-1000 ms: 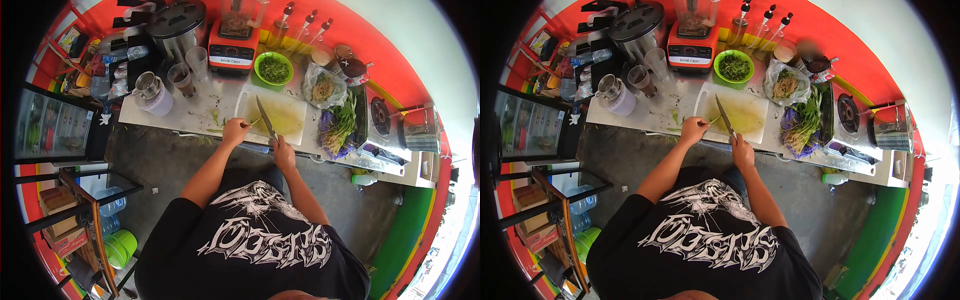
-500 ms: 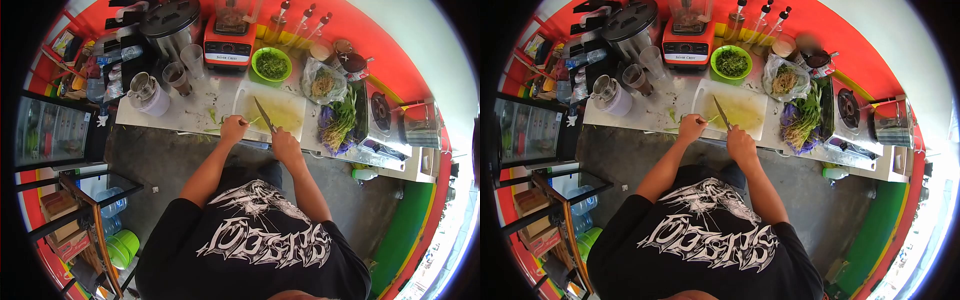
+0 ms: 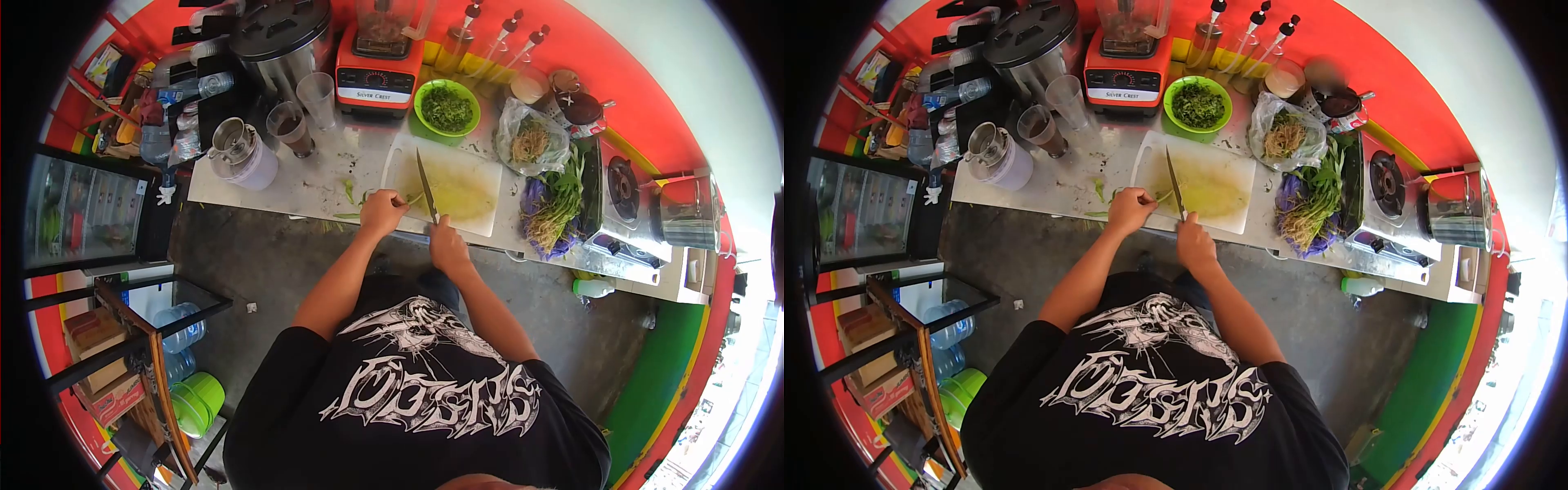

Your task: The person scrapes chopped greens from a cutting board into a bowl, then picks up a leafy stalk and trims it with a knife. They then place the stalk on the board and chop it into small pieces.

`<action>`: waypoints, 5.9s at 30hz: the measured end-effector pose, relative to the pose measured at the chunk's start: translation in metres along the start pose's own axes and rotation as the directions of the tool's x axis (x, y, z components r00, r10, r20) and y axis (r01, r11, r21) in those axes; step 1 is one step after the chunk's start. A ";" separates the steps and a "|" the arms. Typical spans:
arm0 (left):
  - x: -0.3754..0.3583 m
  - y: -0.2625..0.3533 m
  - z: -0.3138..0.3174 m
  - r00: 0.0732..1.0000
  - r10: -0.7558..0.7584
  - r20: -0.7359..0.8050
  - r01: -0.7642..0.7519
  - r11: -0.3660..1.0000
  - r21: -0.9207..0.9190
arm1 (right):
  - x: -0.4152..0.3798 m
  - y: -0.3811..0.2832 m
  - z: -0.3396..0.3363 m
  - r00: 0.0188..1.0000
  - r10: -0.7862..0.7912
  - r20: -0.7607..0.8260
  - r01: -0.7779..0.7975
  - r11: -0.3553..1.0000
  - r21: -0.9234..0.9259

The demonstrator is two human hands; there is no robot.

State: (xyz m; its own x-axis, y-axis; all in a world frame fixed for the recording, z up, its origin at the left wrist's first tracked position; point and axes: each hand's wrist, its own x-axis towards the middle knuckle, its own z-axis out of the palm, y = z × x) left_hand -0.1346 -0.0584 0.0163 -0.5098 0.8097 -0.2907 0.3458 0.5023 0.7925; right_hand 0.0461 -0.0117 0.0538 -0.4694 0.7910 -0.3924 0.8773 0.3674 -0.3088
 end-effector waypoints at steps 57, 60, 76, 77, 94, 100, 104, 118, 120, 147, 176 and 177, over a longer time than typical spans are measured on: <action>0.147 0.273 0.152 0.803 0.580 0.137 -0.590 0.807 0.039 | -0.125 0.234 -0.161 0.663 0.608 -0.437 0.072 0.530 0.845; 0.156 0.281 0.160 0.818 0.552 0.159 -0.568 0.820 0.076 | -0.133 0.234 -0.160 0.620 0.646 -0.446 0.092 0.504 0.859; 0.115 0.292 0.046 0.860 0.509 -0.039 -0.473 0.767 -0.433 | -0.055 0.185 -0.201 0.708 0.524 -0.473 0.252 0.438 0.863; 0.110 0.287 0.035 0.871 0.488 -0.048 -0.443 0.741 -0.506 | -0.042 0.175 -0.208 0.704 0.495 -0.509 0.269 0.477 0.837; -0.017 0.171 -0.060 0.936 0.265 -0.230 -0.351 0.684 -0.639 | 0.051 -0.011 -0.192 0.936 -0.322 -0.139 0.267 0.395 0.879; -0.043 0.152 -0.075 0.883 0.464 -0.072 -0.447 0.783 -0.432 | 0.050 -0.027 -0.166 0.949 -0.301 -0.093 0.150 0.172 0.974; -0.053 0.135 -0.073 0.917 0.392 0.075 -0.311 0.819 -0.482 | 0.025 -0.021 -0.145 0.969 -0.178 -0.169 0.160 -0.065 0.985; -0.046 0.092 -0.058 0.984 0.134 0.118 -0.006 0.685 -0.729 | -0.028 -0.007 -0.125 0.957 -0.164 -0.237 0.245 0.029 0.969; -0.048 0.094 -0.050 0.957 0.233 0.171 -0.068 0.757 -0.650 | -0.034 -0.011 -0.128 0.960 -0.167 -0.226 0.238 0.056 0.970; -0.043 0.088 -0.048 0.958 0.282 0.047 -0.165 0.680 -0.714 | -0.049 -0.006 -0.123 0.876 -0.294 -0.383 0.477 0.650 0.591; -0.054 0.103 -0.039 0.958 0.287 0.020 -0.195 0.700 -0.687 | -0.034 -0.030 -0.109 0.954 -0.290 -0.071 0.098 0.082 0.992; -0.054 0.103 -0.040 0.957 0.288 0.019 -0.199 0.706 -0.680 | -0.034 -0.029 -0.108 0.952 -0.300 -0.063 0.083 0.056 0.995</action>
State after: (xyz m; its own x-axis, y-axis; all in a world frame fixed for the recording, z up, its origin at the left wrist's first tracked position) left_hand -0.1030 -0.0627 0.1350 -0.3735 0.9257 -0.0598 -0.1901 -0.0132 0.9817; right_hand 0.0469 0.0037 0.1697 -0.7036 0.6735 -0.2265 -0.0898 -0.4004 -0.9119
